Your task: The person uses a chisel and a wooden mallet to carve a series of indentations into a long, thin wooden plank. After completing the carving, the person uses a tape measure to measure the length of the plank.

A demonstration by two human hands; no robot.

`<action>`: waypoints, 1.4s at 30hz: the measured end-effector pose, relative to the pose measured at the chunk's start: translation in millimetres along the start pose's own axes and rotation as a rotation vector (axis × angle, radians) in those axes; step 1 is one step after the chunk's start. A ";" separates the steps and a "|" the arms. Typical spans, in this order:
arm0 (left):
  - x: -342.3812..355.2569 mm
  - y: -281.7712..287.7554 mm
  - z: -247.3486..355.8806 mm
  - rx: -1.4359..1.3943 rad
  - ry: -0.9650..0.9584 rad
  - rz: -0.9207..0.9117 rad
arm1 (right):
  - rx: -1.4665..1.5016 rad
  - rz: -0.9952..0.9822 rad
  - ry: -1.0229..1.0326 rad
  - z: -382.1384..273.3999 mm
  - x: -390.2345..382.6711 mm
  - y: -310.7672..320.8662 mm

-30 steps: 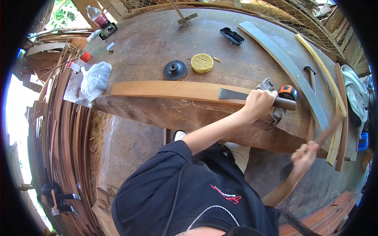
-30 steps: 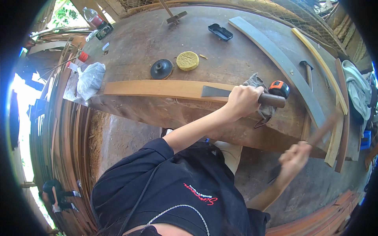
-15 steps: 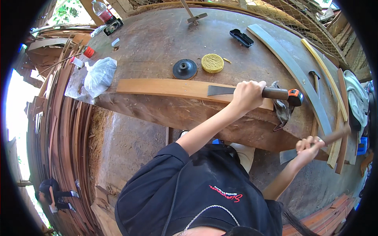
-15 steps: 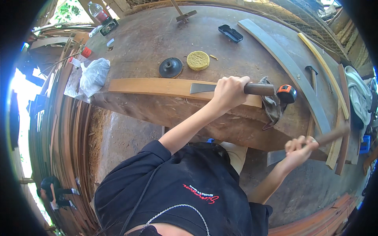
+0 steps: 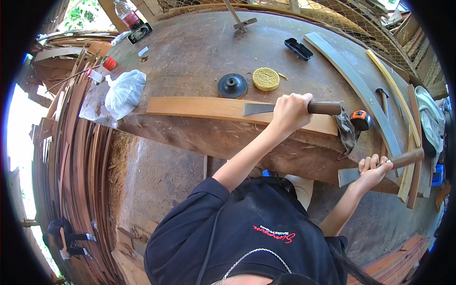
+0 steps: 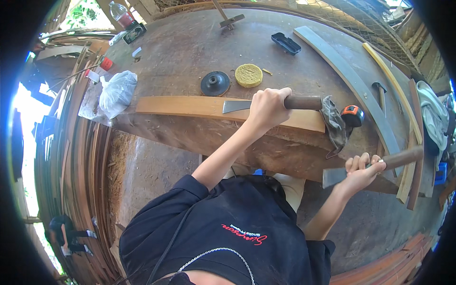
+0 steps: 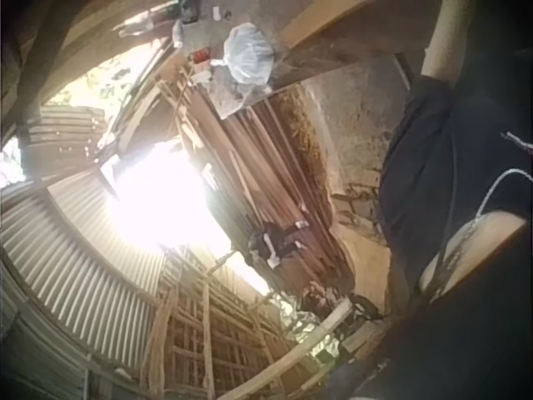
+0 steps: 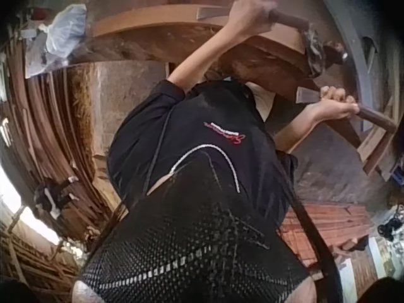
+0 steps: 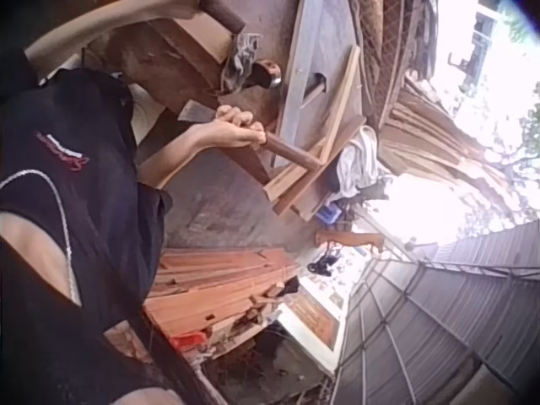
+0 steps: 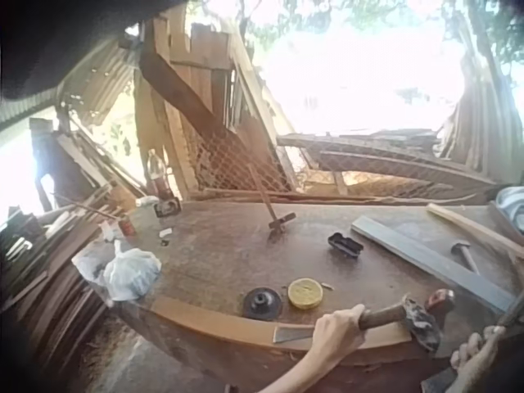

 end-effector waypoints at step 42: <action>-38.3 94.1 -104.8 0.139 0.090 0.061 | 0.167 -0.364 -0.043 79.1 -72.4 -110.6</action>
Point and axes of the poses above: each hand's wrist, its own x-axis towards the middle knuckle, its own y-axis out of the back of the hand, z = x × y, the point moved 3 cm from there along x, towards the middle knuckle, and after that the axes turned 8 degrees about -y, right-handed, at the moved point
